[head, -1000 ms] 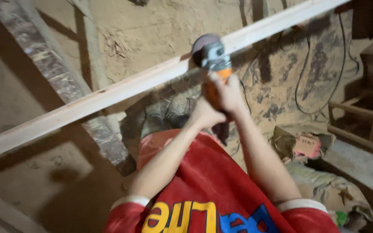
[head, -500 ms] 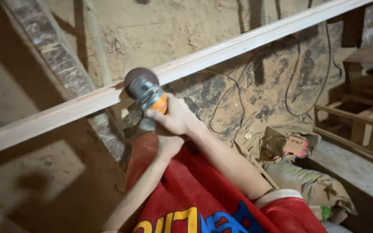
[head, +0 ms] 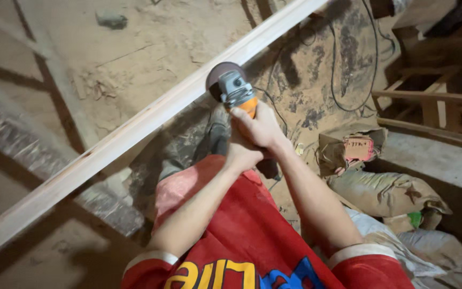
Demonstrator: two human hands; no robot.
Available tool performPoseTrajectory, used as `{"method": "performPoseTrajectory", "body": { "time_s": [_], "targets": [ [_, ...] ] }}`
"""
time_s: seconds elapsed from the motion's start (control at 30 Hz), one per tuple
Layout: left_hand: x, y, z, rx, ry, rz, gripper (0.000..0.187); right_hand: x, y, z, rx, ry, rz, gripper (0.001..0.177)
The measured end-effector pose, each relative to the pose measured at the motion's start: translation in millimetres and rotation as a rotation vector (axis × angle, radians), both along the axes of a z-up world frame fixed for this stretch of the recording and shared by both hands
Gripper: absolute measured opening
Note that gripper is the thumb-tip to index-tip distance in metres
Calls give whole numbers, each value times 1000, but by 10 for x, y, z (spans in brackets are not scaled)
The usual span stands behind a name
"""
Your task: The person sands a long wooden plank using a handheld power tool with a sanding disc. They move the tool along the wood's surface while holding the plank steady, creating sawdust.
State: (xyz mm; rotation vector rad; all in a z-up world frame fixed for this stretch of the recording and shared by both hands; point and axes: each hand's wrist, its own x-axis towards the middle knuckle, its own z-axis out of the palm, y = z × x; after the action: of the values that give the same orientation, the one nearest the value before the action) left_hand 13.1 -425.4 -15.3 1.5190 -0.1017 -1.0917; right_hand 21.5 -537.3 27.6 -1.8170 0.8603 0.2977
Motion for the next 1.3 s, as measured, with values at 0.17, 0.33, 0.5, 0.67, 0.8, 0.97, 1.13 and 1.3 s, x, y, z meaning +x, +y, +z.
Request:
{"method": "performPoseTrajectory", "body": {
  "time_s": [0.17, 0.33, 0.5, 0.67, 0.8, 0.97, 1.13, 1.3],
  "targets": [
    [30, -722, -13, -60, -174, -28, 98, -64, -720, -122, 11, -124, 10, 43],
    [35, -1385, -43, 78, -132, -46, 97, -61, -1419, -216, 4, -45, 15, 45],
    [15, -1972, -128, -63, -49, 91, 100, -45, -2030, -280, -88, -17, 52, 48],
    [132, -2407, -213, 111, -65, -114, 92, -39, -2509, -388, -108, -80, 7, 49],
    [441, -2501, -253, 22, -146, -45, 103, 110, -2597, -449, -108, -117, -93, 49],
    [646, -2065, -283, 116, -155, -195, 80, 314, -2164, -432, -119, -94, -93, 48],
    [543, -1442, -211, 163, -110, -46, 95, 424, -1536, -345, -32, -148, 20, 45],
    [488, -910, -59, 11, -98, 167, 120, 509, -977, -187, 34, -156, 119, 44]
  ]
}}
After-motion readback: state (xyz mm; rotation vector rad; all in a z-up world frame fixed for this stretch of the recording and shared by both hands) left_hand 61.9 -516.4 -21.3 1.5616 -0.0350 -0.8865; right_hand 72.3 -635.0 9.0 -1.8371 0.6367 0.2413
